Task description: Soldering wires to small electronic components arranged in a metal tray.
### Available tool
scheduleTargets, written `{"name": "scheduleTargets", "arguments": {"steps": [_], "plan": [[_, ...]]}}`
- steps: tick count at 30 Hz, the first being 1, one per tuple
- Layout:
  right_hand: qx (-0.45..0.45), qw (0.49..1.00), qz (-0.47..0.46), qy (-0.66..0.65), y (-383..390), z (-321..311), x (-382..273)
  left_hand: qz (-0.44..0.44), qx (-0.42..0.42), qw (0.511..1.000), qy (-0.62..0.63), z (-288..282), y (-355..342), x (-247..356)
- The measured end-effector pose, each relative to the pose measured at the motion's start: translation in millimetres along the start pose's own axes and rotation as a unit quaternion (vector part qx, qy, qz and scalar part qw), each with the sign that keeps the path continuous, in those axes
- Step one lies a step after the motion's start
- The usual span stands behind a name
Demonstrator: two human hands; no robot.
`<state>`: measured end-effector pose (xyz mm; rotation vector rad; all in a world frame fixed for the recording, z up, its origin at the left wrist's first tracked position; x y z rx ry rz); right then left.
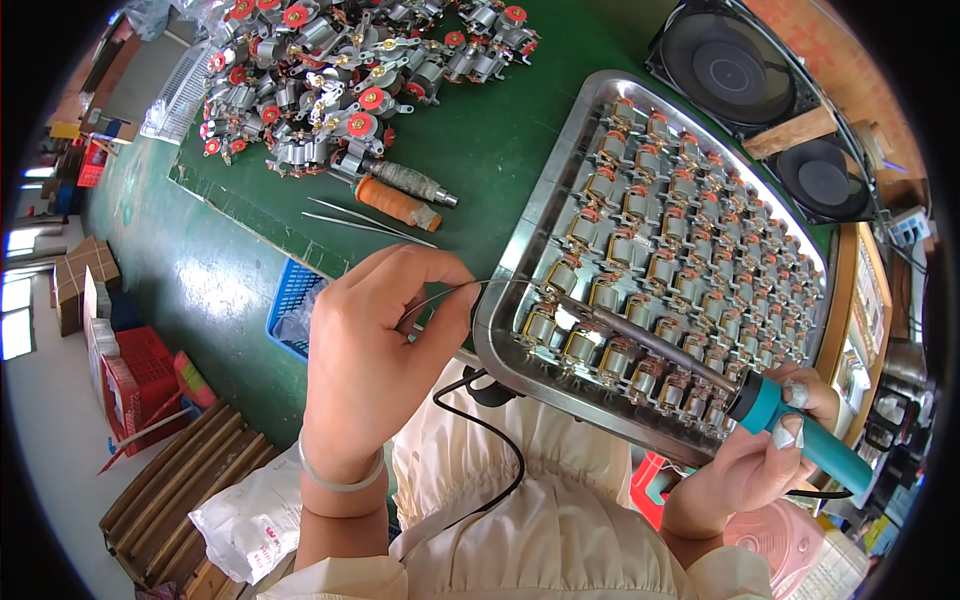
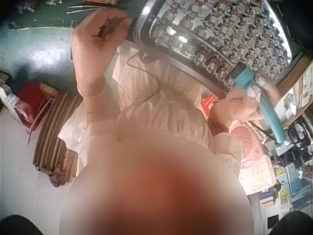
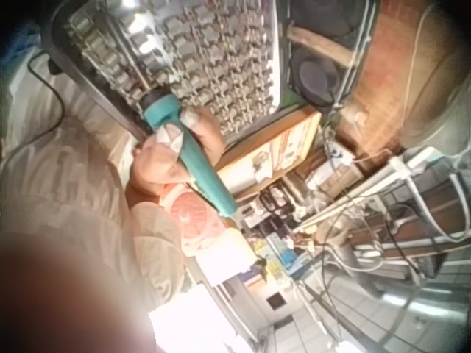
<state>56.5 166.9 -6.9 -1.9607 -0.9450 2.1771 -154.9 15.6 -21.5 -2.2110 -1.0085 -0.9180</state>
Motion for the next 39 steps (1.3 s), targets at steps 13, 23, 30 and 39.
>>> {"name": "scheduleTargets", "arguments": {"steps": [13, 23, 30, 39], "plan": [[0.082, 0.996, 0.006, 0.044, -1.7, 3.8, 1.0, -0.004, -0.005, 1.0, 0.005, 1.4, -0.5, 0.0], [0.078, 0.996, 0.028, 0.039, 0.7, 1.3, 2.5, 0.011, -0.026, 1.0, -0.001, 4.2, 0.9, -2.3], [0.077, 0.996, 0.017, 0.047, 0.9, 1.5, 0.1, -0.001, -0.009, 1.0, 0.001, -1.6, 1.4, -0.1], [0.103, 0.994, -0.003, 0.035, -2.4, 2.0, 1.4, -0.009, 0.002, 1.0, 0.009, -0.8, -0.4, -1.4]]}}
Point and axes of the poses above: each hand's wrist, its own y-axis away from the middle knuckle, its own z-axis out of the palm, x = y × z, the point moved 5 cm from there along -y, towards the middle knuckle, and after that the axes turned 7 degrees about x, right-handed, at the moved point
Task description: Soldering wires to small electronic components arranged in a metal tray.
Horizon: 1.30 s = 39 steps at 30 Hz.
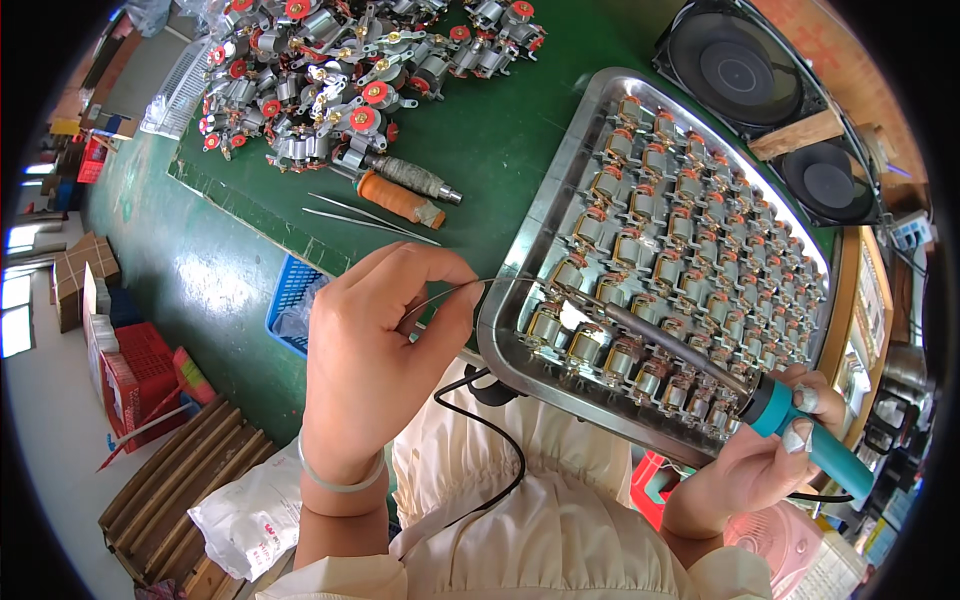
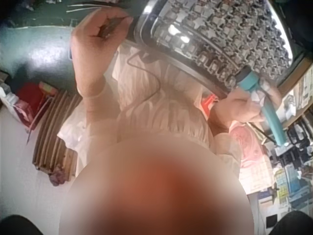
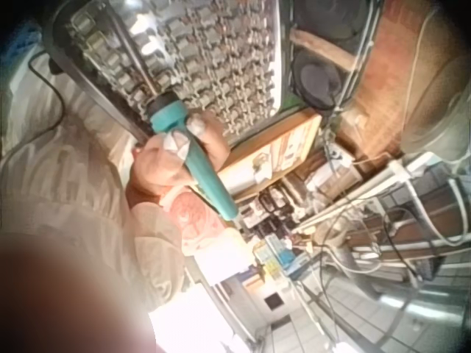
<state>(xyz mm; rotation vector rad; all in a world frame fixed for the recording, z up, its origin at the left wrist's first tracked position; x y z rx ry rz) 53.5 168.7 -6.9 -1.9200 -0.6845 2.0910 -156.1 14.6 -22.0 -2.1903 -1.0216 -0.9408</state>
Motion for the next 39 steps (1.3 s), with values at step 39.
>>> {"name": "scheduleTargets", "arguments": {"steps": [39], "plan": [[0.276, 0.943, -0.156, 0.095, -71.0, -246.7, -8.2, 0.112, -0.272, 0.928, 0.231, 155.9, 11.6, 181.0]]}}
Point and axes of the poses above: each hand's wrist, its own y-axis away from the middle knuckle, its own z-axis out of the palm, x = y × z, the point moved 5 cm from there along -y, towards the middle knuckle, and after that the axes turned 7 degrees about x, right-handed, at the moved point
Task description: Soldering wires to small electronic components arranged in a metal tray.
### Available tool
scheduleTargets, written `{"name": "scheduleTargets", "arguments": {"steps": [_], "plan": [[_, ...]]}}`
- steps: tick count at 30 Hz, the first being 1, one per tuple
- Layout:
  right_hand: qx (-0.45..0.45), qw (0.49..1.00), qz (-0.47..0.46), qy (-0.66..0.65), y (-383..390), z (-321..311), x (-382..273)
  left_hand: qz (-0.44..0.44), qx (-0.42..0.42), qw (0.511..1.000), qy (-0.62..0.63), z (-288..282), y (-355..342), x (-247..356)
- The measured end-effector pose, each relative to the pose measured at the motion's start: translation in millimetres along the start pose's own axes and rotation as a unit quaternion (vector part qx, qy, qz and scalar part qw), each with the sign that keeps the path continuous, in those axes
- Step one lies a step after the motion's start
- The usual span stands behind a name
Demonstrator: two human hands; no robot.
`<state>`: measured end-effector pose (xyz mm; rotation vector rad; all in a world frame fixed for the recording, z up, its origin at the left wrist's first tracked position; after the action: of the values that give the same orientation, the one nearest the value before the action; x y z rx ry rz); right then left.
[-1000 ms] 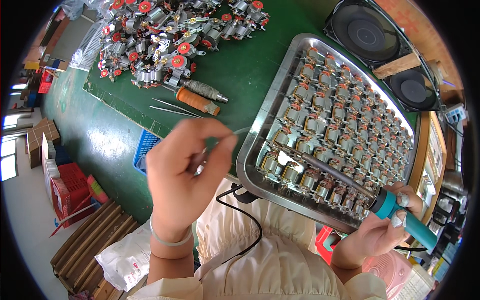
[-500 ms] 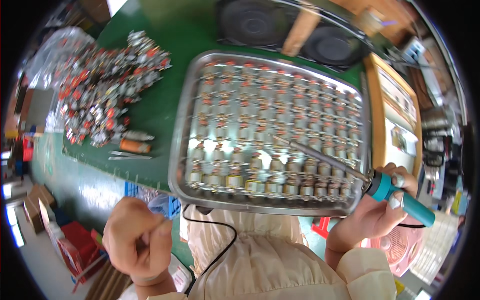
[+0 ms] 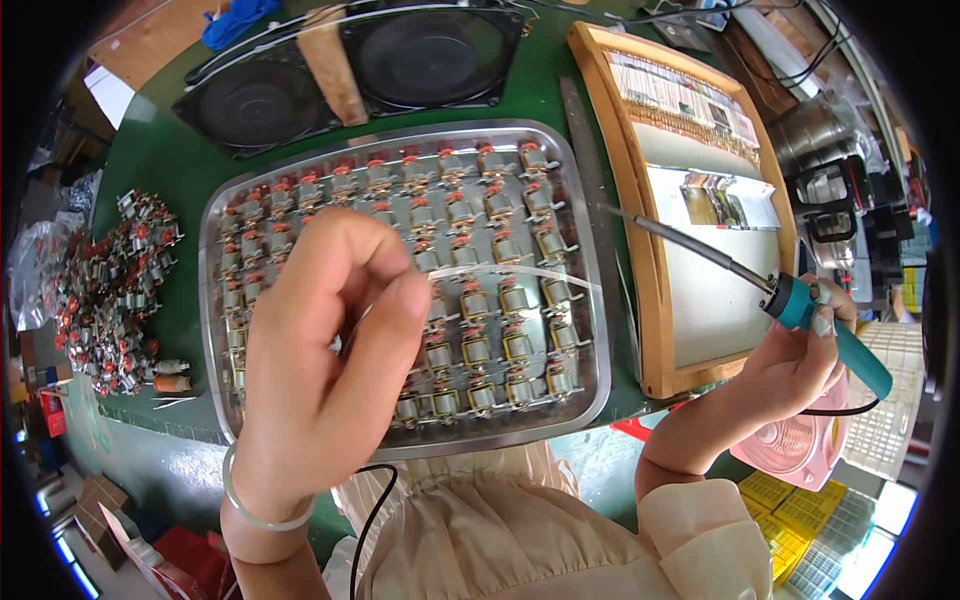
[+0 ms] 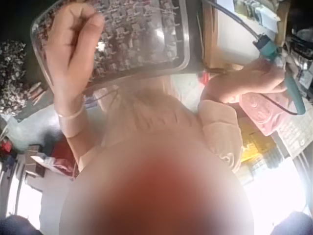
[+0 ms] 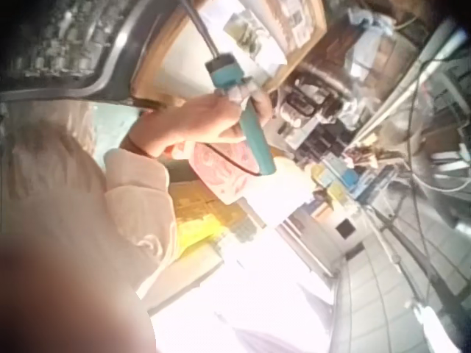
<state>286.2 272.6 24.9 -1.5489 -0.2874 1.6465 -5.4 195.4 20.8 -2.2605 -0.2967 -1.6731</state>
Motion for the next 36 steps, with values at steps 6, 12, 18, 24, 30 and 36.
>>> {"name": "scheduleTargets", "arguments": {"steps": [6, 12, 18, 24, 30, 36], "plan": [[-0.103, 0.989, 0.055, -0.086, -5.1, 1.1, 23.3, 0.076, -0.007, 0.973, -0.216, 19.0, -18.9, -13.4], [-0.242, 0.955, 0.124, -0.118, -0.2, 2.6, 30.0, -0.003, -0.047, 0.975, -0.216, 27.5, -19.8, -29.3], [-0.239, 0.956, 0.126, -0.111, 5.9, 7.5, 27.4, -0.005, -0.05, 0.975, -0.216, 33.1, -18.0, -30.2], [-0.216, 0.961, 0.127, -0.113, 8.6, 9.4, 26.7, -0.017, -0.052, 0.976, -0.213, 33.8, -17.5, -30.4], [-0.242, 0.956, 0.127, -0.11, 8.0, 12.3, 28.5, -0.012, -0.035, 0.98, -0.197, 33.8, -15.7, -34.8], [-0.225, 0.96, 0.122, -0.111, 8.4, 10.0, 27.0, 0.013, -0.036, 0.981, -0.189, 36.1, -15.0, -33.9]]}}
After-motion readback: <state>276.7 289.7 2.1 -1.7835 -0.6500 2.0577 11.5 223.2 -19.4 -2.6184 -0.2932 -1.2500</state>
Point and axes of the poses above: each hand's wrist, its own y-axis away from the middle knuckle, its own z-axis out of the palm, x = y × z, the point moved 5 cm from there along -y, towards the middle knuckle, and after that the axes turned 7 degrees about x, right-handed, at the moved point
